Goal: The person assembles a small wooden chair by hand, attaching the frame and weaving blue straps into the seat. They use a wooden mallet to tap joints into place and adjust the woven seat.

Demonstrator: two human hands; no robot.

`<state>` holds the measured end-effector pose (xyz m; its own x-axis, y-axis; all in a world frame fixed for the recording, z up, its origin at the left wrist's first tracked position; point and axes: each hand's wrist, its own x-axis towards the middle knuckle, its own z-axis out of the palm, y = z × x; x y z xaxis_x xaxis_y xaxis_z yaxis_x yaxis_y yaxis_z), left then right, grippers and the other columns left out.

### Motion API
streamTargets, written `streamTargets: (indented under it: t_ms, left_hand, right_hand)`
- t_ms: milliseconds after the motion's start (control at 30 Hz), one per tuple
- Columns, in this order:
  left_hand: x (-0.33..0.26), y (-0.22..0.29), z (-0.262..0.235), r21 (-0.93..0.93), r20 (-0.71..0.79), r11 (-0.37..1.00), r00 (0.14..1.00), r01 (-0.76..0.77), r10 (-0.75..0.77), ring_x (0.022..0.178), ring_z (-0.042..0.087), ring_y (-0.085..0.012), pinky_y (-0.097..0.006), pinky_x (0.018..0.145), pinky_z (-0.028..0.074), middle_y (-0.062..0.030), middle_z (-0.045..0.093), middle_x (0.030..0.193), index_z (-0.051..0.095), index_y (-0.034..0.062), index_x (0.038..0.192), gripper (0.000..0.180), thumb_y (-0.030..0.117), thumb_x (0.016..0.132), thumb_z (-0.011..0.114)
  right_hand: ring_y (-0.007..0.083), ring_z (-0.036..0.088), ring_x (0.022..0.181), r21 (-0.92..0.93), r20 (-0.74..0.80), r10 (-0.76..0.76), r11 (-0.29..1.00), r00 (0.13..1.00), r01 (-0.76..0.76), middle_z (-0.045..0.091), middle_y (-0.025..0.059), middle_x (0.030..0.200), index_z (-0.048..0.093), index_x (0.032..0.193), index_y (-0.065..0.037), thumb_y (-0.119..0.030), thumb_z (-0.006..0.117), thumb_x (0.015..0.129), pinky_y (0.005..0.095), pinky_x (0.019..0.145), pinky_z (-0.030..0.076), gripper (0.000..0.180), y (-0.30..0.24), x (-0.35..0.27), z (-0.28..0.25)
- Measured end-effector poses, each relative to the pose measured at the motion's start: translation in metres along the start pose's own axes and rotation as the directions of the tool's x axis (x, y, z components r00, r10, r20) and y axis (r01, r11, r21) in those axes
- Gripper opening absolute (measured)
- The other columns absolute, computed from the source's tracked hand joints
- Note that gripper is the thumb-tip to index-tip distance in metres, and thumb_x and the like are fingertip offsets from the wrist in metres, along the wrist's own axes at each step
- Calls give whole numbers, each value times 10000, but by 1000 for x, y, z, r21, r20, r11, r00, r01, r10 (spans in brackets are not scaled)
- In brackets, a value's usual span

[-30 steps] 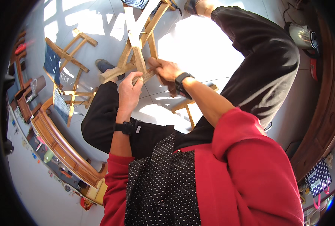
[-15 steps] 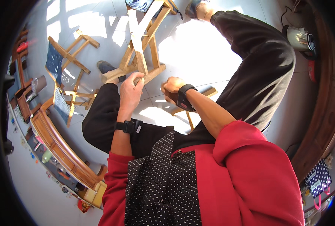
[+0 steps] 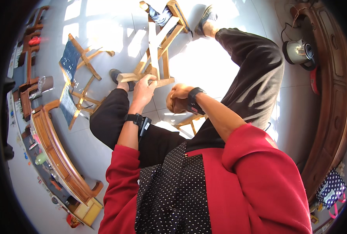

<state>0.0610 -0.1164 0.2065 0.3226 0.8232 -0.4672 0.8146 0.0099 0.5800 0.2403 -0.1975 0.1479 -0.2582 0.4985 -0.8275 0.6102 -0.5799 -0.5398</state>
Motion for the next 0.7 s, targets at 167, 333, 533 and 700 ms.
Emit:
streamTargets:
  t_ms: [167,333,533,700]
  left_hand:
    - [-1,8,-1,51,18,999,1000,-15,14,592,669,-209,-363,645,529,-122,709,821,616,85,1193,367,295,894,654]
    - [-7,14,3,-12,82,994,991,-107,108,696,686,-199,-360,680,547,-145,719,956,417,19,1422,778,358,807,753]
    - [-16,3,-1,50,95,998,995,-40,35,646,670,-190,-314,563,523,-129,689,902,378,7,1466,803,316,816,734]
    - [-29,-8,-21,95,197,994,978,51,-69,630,666,-180,-327,561,519,-119,676,882,515,3,1374,669,320,822,723]
  right_hand:
    - [117,427,538,609,-177,-171,754,969,244,457,35,763,443,963,-15,-108,471,978,258,495,443,97,-3,-43,-14]
    - [168,560,569,496,-333,-62,837,941,231,567,120,815,452,1101,6,-123,484,964,307,477,473,192,-14,-92,-31]
    - [232,603,812,504,-394,22,841,919,196,573,119,965,423,1276,8,-228,625,901,388,707,525,487,-3,-100,-34]
    - [147,569,918,486,-220,-3,867,976,112,606,58,959,606,1025,-39,-202,768,808,301,806,482,317,18,-99,-50]
